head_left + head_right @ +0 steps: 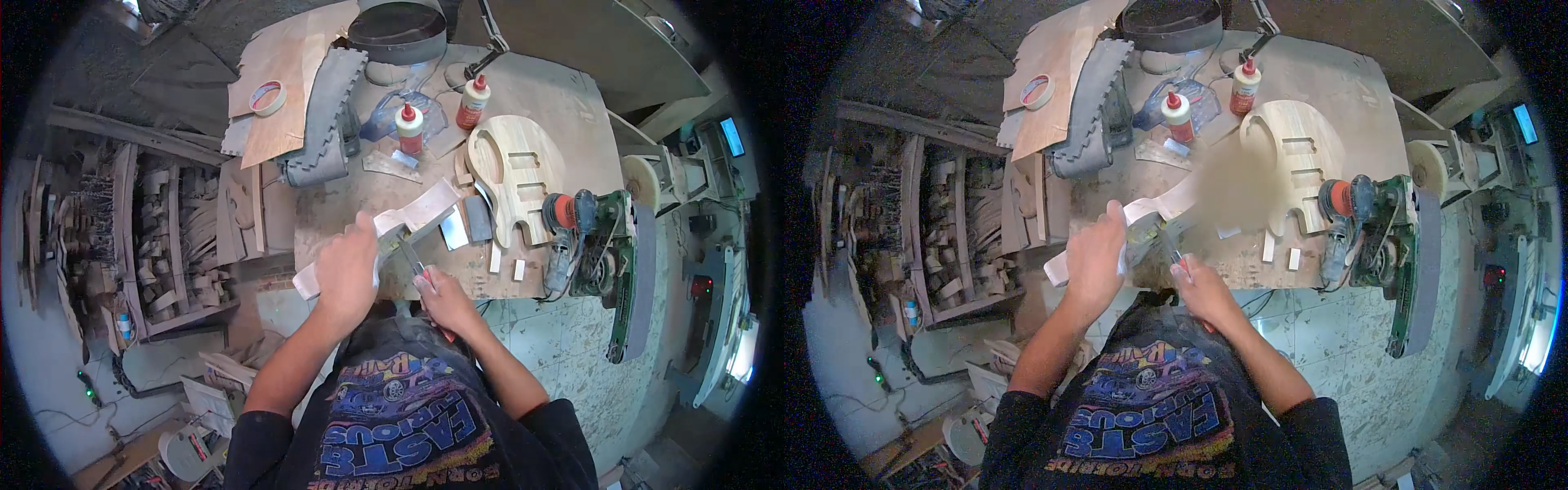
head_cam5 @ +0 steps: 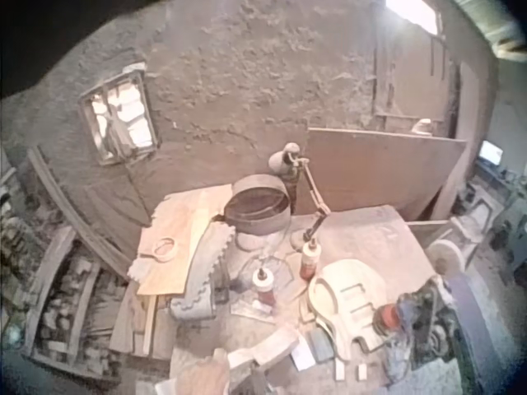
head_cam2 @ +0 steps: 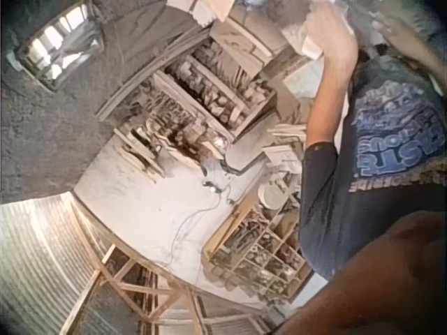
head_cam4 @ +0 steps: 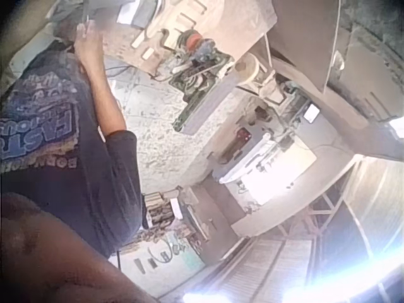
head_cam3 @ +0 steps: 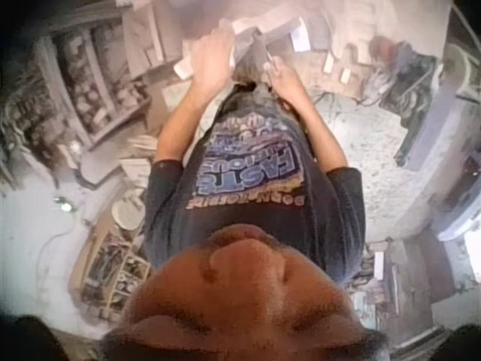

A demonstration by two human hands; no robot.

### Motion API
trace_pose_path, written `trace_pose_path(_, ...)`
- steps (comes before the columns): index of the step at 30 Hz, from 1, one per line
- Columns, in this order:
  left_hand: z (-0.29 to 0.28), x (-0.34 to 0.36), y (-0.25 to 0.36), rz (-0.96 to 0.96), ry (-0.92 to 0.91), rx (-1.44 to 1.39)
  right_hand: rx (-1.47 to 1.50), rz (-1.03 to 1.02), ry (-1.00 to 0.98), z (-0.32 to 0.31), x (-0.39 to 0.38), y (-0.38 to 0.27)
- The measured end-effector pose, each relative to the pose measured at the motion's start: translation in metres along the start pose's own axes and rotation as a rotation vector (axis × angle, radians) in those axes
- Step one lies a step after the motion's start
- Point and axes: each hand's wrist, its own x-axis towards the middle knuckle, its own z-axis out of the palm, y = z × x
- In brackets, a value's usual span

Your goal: The person uses an orbital sander to smooth the surface and edges of a wooden guitar body and then uses a rasp to refine the internal cutouts.

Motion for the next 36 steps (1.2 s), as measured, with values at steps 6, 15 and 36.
trace_pose_path(6,0.008,0.001,0.000,-0.002,0.010,-0.006,0.372,0.336,-0.311,-0.022,0.005,-0.012)
trace_pose_path(15,0.017,0.003,-0.012,0.066,0.095,-0.033,0.448,0.329,-0.430,-0.024,0.019,-0.004)
trace_pose_path(36,0.011,0.009,-0.013,0.078,0.077,-0.018,0.693,0.425,-0.384,0.001,0.017,-0.010)
